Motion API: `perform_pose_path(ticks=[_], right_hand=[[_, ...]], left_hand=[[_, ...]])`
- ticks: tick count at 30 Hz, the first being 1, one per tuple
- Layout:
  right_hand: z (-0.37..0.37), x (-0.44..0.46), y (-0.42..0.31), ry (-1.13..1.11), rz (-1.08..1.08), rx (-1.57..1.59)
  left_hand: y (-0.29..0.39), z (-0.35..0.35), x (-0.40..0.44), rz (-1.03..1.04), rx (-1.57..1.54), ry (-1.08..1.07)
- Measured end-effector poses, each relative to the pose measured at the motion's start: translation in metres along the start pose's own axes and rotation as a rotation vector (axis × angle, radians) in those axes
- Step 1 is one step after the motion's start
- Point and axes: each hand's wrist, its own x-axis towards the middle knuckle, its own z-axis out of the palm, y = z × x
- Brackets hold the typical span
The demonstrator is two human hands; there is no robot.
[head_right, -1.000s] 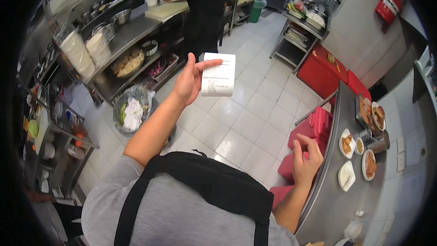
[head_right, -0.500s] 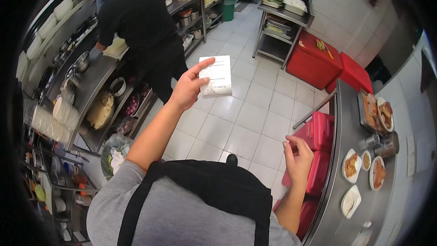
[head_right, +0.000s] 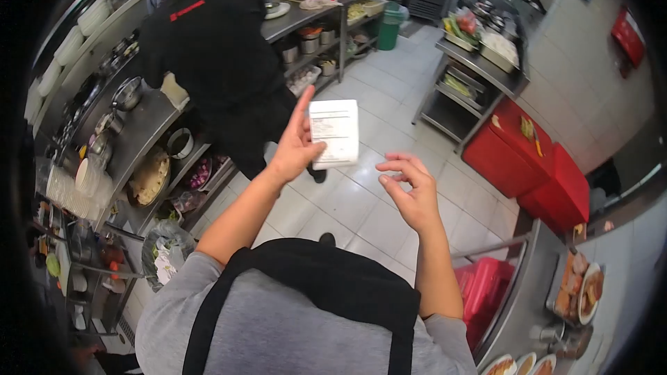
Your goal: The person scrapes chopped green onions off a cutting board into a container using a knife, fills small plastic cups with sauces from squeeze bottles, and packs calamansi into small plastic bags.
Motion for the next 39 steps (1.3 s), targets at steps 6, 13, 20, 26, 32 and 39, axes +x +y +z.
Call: perform_pose_path(ticks=[6, 13, 20, 26, 32, 39], right_hand=[[0.052, 0.082, 0.049, -0.152, 0.042, 0.232], [0.055, 0.166, 0.052, -0.432, -0.247, -0.058], [0.116, 0.263, 0.107, -0.574, 0.105, 0.825], [0.207, 0.357, 0.051, -0.443, -0.698, 0.548], [0.321, 0.449, -0.021, -0.604, -0.377, 0.883], [0.548, 0.642, -0.034, -0.442, 0.345, 1.741]], left_hand=[[-0.01, -0.016, 0.029, 0.083, 0.024, -0.131], [0.019, -0.083, 0.075, 0.021, 0.681, -0.079], [0.052, -0.123, 0.088, 0.301, 0.851, 0.373], [0.07, -0.155, 0.061, 0.386, 1.098, 0.865], [0.106, -0.197, -0.022, 0.473, 0.775, 1.379], [0.126, -0.214, -0.128, 0.37, 0.951, 1.688]])
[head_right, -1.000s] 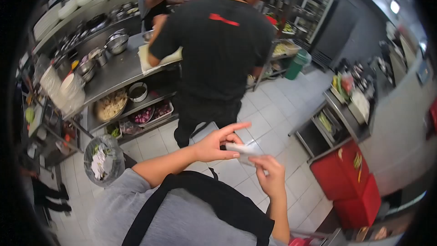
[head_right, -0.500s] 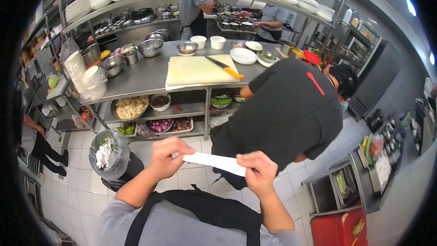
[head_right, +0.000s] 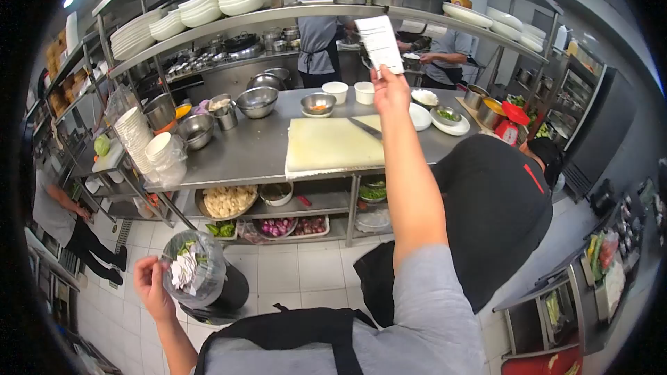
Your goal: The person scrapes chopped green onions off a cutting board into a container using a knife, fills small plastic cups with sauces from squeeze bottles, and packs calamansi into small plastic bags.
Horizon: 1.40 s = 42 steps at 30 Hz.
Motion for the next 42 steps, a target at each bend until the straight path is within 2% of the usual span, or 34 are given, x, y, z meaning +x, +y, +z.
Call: perform_pose_path(ticks=[2, 7, 9, 14, 17, 20, 21, 22, 23, 24, 27, 28, 29, 31, 32, 33, 34, 37, 38, 39, 41, 42], right_hand=[[-0.019, 0.062, 0.016, 0.135, -0.007, 0.039], [-0.035, 0.161, 0.038, 0.284, -0.088, 0.084], [-0.038, 0.187, 0.045, 0.415, -0.129, 0.095], [-0.062, 0.254, 0.058, 0.398, -0.179, 0.081], [-0.063, 0.286, 0.06, 0.301, -0.222, 0.078], [-0.073, 0.318, 0.066, 0.256, -0.23, 0.07], [-0.079, 0.326, 0.073, 0.239, -0.228, 0.036], [-0.089, 0.314, 0.072, 0.371, 0.025, 0.098], [-0.088, 0.303, 0.087, 0.37, -0.027, -0.04], [-0.117, 0.317, 0.105, 0.455, 0.081, 0.094], [-0.093, 0.192, 0.175, 0.198, -0.298, -0.336], [-0.099, 0.145, 0.208, 0.222, -0.298, -0.429], [-0.099, 0.088, 0.25, 0.263, -0.24, -0.38], [-0.157, -0.036, 0.351, 0.127, -0.114, -0.564], [-0.205, -0.108, 0.403, -0.117, -0.081, -0.74], [-0.228, -0.195, 0.43, -0.551, 0.099, -0.783], [-0.224, -0.303, 0.465, -0.501, 0.001, -0.761], [-0.181, -0.516, 0.487, -1.129, 0.919, -0.879], [-0.154, -0.561, 0.487, -1.376, 1.061, -0.879], [-0.128, -0.597, 0.488, -1.606, 1.123, -0.863], [-0.084, -0.648, 0.494, -1.993, 1.109, -0.819], [-0.069, -0.663, 0.503, -2.117, 1.067, -0.798]], left_hand=[[-0.007, -0.017, 0.004, -0.063, 0.075, 0.059], [-0.011, -0.045, 0.009, -0.047, 0.206, 0.148], [-0.015, -0.057, 0.01, -0.046, 0.296, 0.177], [-0.007, -0.051, 0.013, -0.07, 0.404, 0.232], [-0.028, -0.1, -0.002, -0.334, 0.523, 0.089], [-0.041, -0.133, -0.018, -0.328, 0.587, -0.01], [-0.028, -0.116, -0.016, -0.256, 0.577, 0.117], [-0.01, -0.079, -0.004, -0.184, 0.566, 0.256], [0.005, -0.06, 0.005, -0.116, 0.561, 0.415], [0.01, -0.067, 0.003, -0.126, 0.555, 0.454], [0.027, -0.093, -0.01, -0.097, 0.577, 0.545], [0.033, -0.104, -0.017, -0.071, 0.611, 0.583], [0.04, -0.116, -0.024, -0.046, 0.648, 0.614], [0.058, -0.145, -0.049, -0.03, 0.752, 0.674], [0.067, -0.164, -0.065, -0.014, 0.825, 0.702], [0.078, -0.186, -0.083, 0.0, 0.9, 0.721], [0.09, -0.205, -0.101, -0.018, 0.913, 0.783], [0.125, -0.258, -0.165, -0.115, 0.889, 1.013], [0.137, -0.274, -0.186, -0.177, 0.841, 1.101], [0.147, -0.292, -0.205, -0.236, 0.785, 1.179], [0.17, -0.323, -0.23, -0.345, 1.042, 1.121], [0.182, -0.332, -0.226, -0.332, 1.298, 1.027]])
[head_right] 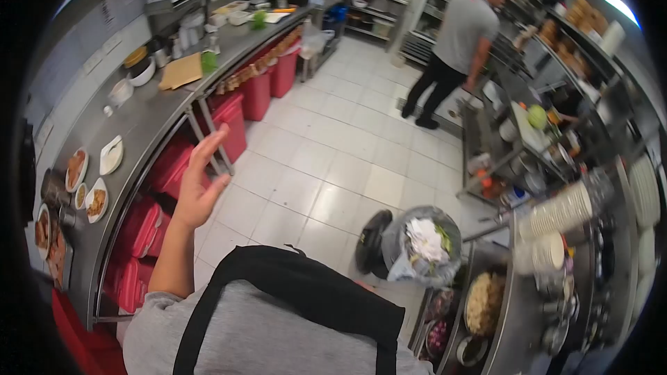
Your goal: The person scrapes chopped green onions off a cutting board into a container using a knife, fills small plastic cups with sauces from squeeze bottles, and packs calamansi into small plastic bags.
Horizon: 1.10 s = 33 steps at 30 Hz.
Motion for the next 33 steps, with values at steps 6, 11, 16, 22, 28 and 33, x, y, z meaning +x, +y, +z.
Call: perform_pose_path(ticks=[6, 11, 16, 22, 28, 33], right_hand=[[-0.066, 0.091, 0.042, 0.118, 0.335, 0.567], [-0.097, 0.097, 0.138, 0.111, 0.738, 0.337], [-0.132, 0.224, 0.083, 0.028, 0.849, 0.188], [-0.161, 0.545, -0.011, 0.077, 0.482, 0.005], [-0.078, 0.801, -0.302, 0.006, 0.138, 0.213], [0.013, 0.894, -0.362, -0.218, -0.48, -0.135]], left_hand=[[-0.078, -0.005, 0.055, -0.072, 0.137, -0.319], [-0.128, 0.021, 0.126, -0.152, 0.222, -0.387], [-0.183, 0.043, 0.21, -0.178, 0.337, -0.358], [-0.228, 0.068, 0.292, -0.245, 0.396, -0.25], [-0.315, 0.08, 0.323, -0.485, 0.538, -0.359], [-0.387, 0.079, 0.39, -0.541, 0.349, -0.489]])
